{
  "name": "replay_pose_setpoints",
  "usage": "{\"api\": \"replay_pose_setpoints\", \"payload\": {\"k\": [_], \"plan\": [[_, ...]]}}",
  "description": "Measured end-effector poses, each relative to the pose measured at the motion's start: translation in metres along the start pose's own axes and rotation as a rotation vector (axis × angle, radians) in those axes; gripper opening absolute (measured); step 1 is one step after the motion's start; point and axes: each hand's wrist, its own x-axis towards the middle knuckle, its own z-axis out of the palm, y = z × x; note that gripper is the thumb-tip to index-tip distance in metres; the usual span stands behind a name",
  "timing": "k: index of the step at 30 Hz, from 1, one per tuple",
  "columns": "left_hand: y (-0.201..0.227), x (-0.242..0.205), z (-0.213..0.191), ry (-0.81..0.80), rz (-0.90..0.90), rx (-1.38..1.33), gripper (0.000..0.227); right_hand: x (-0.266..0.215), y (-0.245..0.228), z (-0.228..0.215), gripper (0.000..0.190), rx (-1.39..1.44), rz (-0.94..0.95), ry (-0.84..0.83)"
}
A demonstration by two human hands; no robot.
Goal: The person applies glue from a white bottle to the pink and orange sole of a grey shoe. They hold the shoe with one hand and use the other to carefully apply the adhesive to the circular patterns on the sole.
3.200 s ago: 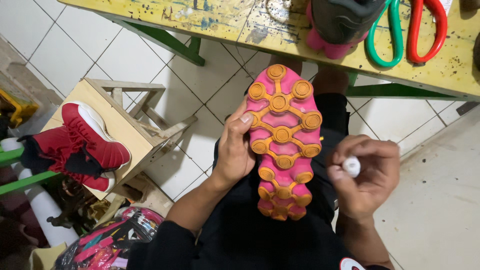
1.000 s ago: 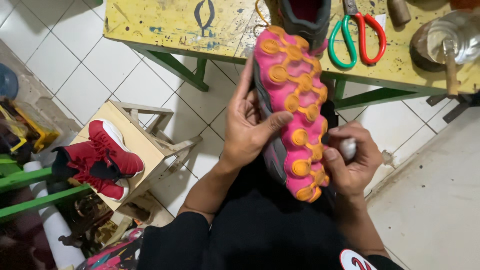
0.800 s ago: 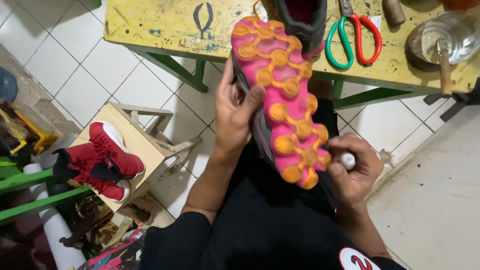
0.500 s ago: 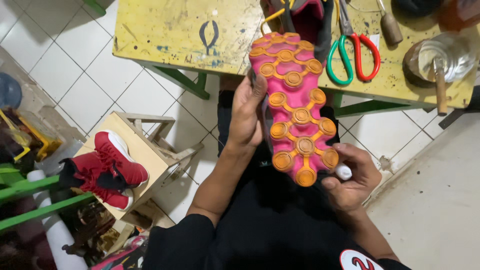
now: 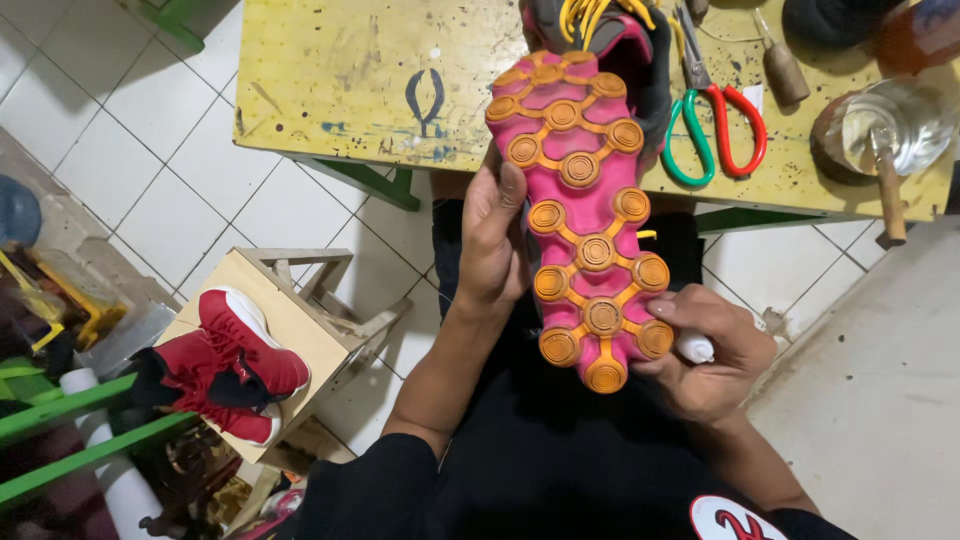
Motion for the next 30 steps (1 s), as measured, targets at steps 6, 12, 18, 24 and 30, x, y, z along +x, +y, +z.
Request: {"api": "replay_pose_setpoints", "payload": {"k": [6, 12, 18, 24, 30], "plan": [[0.014, -0.004, -0.002, 0.013, 0.037, 0.029, 0.035, 0.012, -0.014, 0.021, 0.027, 0.018, -0.04, -0.099], [0.019, -0.009, -0.004, 0.118, 0.08, 0.084, 0.033, -0.005, 0.006, 0.011, 0.019, -0.039, -0.06, -0.111], [0.015, -0.006, -0.02, 0.227, 0.182, -0.119, 0.031, -0.007, -0.002, 0.026, 0.017, -0.1, -0.045, 0.053], [0.011, 0.002, -0.034, 0.196, 0.205, -0.181, 0.035, -0.001, -0.004, 0.042, 0.01, -0.037, -0.035, 0.099], [-0.001, -0.005, -0.055, 0.188, 0.204, -0.302, 0.04, -0.018, 0.006, 0.033, 0.016, 0.06, 0.024, 0.1]]}}
